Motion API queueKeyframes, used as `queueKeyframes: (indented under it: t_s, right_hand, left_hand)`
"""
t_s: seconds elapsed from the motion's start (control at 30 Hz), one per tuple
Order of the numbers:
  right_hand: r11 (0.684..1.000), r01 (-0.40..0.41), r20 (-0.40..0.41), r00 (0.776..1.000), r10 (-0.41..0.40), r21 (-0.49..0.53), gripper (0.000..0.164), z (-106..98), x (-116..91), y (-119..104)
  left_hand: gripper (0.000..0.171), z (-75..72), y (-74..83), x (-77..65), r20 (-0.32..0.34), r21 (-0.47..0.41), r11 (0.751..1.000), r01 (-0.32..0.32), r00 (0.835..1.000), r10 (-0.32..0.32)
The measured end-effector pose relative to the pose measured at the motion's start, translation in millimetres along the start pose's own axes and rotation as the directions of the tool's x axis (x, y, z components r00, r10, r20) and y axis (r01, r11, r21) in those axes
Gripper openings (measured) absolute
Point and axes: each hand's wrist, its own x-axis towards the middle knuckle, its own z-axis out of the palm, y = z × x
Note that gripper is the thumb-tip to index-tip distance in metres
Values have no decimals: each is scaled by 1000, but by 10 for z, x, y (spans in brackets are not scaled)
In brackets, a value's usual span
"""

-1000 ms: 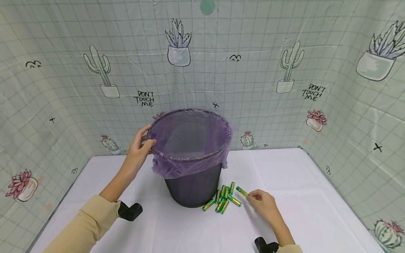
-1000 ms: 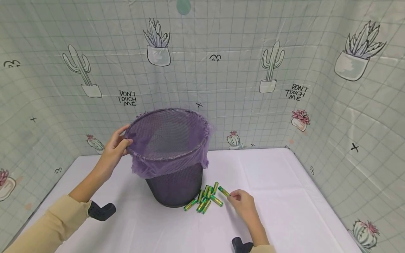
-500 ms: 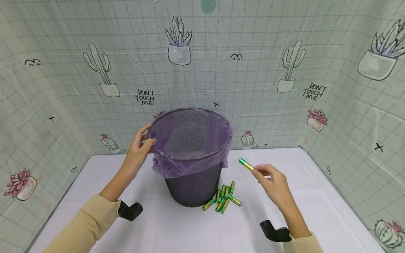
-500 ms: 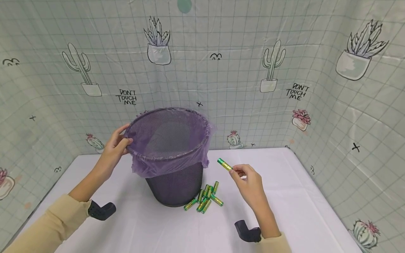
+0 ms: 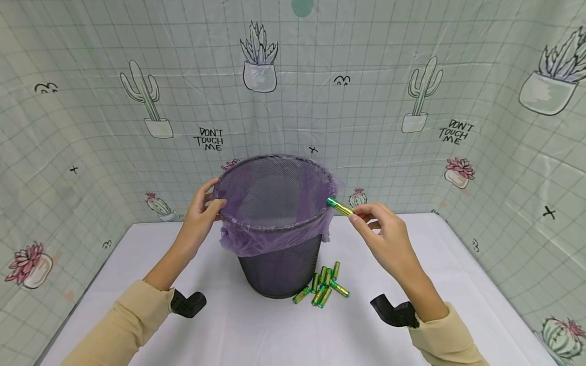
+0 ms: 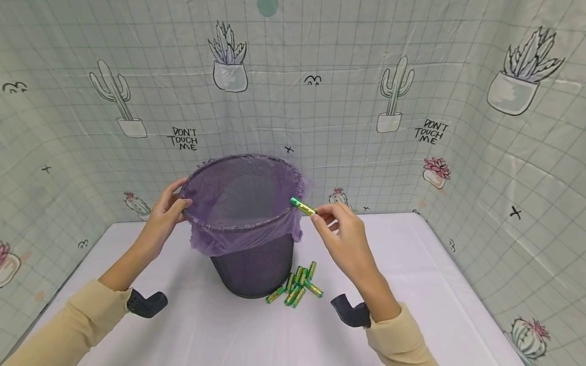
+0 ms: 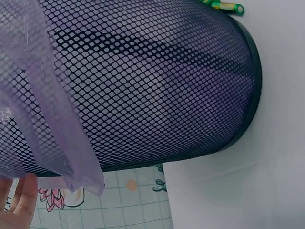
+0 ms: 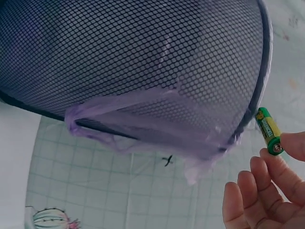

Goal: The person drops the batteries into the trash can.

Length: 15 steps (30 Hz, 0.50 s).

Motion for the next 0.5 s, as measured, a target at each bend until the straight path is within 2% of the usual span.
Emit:
queueKeyframes:
  t_s: [0.23,0.5]
  right_hand:
    - [993,115,42,993,-115,-7,17,78,176,-119]
    - [991,131,103,986,-128,-28,18,151,283,-171]
  left_hand:
    - [59,1,7,7,0,-7,1000,-2,1000,2]
    - [59,-2,-3,1,3,-11,1000,-11,1000,11]
